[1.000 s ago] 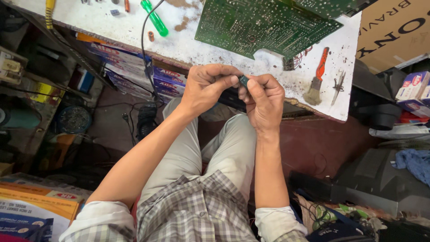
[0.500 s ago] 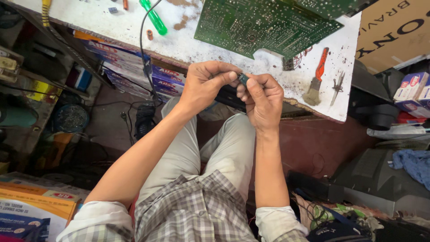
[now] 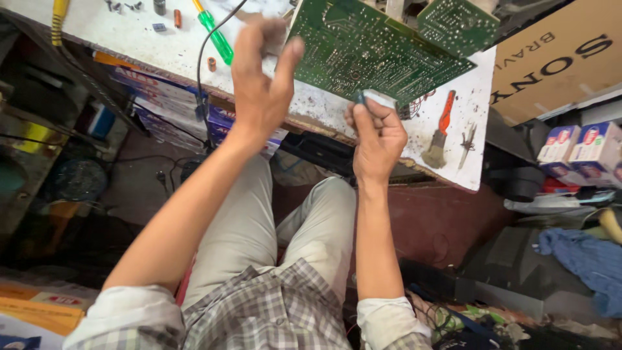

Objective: The person is repairing an electronic device, likely a television. They use a soldering iron to work on a green circuit board and then install a small cylindrical component into the device's chassis.

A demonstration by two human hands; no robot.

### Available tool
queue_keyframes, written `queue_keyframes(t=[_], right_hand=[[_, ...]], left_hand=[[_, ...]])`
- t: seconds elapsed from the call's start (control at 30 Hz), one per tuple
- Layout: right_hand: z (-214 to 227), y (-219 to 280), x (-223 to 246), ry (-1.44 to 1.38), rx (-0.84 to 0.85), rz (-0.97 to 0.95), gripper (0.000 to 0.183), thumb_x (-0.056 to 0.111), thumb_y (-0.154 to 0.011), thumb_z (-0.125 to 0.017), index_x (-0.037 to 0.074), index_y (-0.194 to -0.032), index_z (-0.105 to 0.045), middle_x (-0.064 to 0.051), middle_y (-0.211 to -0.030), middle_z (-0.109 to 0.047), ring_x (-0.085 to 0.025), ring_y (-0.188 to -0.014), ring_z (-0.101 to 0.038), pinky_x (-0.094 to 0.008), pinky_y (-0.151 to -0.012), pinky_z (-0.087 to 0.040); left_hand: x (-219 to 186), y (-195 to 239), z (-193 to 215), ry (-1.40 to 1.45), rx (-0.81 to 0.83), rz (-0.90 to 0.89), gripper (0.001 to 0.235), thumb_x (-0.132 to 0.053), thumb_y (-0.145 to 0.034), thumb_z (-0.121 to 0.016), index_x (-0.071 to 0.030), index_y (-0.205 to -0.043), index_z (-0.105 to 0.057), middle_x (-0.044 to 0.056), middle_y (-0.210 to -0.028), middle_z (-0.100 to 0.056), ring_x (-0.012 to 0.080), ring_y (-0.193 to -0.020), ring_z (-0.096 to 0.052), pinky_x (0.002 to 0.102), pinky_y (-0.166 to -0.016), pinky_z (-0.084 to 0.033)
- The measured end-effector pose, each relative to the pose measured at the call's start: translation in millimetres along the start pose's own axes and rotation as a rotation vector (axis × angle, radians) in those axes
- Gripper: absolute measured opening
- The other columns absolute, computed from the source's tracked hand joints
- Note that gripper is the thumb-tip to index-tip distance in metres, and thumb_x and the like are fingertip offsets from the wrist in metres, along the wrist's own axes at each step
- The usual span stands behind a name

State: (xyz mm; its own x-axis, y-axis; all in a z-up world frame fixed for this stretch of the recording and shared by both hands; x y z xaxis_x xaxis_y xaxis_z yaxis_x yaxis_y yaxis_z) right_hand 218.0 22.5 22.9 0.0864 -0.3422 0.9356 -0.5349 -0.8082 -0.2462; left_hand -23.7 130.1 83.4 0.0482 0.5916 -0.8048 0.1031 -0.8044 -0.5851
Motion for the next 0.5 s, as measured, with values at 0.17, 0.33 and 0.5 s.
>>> queue_keyframes(t=[0.17,0.33,0.5], right_hand=[[2,-23,0,0.110,-0.093,0.118,0.013,-0.003,-0.097,-0.071,-0.007,-0.108,-0.068,-0.015,-0.097,-0.075,-0.016,-0.081,-0.073,-0.029,-0.077,-0.062],[-3,-31,-2,0.091,-0.108,0.148,0.010,-0.004,-0.096,-0.071,-0.007,-0.105,-0.068,-0.015,-0.095,-0.076,-0.017,-0.081,-0.074,-0.031,-0.077,-0.064],[-5,-33,-3,0.169,-0.129,0.184,0.010,-0.004,-0.096,-0.072,-0.006,-0.106,-0.069,-0.014,-0.095,-0.076,-0.015,-0.084,-0.073,-0.027,-0.079,-0.061]], left_hand=[[33,-55,-45,0.314,0.176,0.027,0.031,-0.029,-0.108,-0.064,0.002,-0.110,-0.063,0.002,-0.097,-0.064,0.0114,-0.093,-0.057,0.034,-0.087,-0.053],[74,-68,-89,0.292,0.405,0.163,0.040,-0.036,-0.108,-0.060,0.004,-0.101,-0.059,-0.003,-0.084,-0.054,0.0088,-0.082,-0.048,0.032,-0.074,-0.046],[71,-70,-102,0.366,0.434,0.073,0.039,-0.036,-0.111,-0.058,0.003,-0.106,-0.062,-0.005,-0.086,-0.057,0.0068,-0.084,-0.050,0.030,-0.073,-0.047]])
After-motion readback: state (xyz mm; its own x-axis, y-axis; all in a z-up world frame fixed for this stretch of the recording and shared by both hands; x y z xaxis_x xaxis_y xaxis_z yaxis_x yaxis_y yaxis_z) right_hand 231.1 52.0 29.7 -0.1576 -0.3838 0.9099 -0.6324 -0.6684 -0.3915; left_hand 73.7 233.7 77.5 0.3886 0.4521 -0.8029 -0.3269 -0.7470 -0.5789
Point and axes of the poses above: each hand's wrist, its own y-axis away from the middle knuckle, its own z-axis out of the back of the hand, x = y × z, the point moved 10 cm from there along -y, towards the middle knuckle
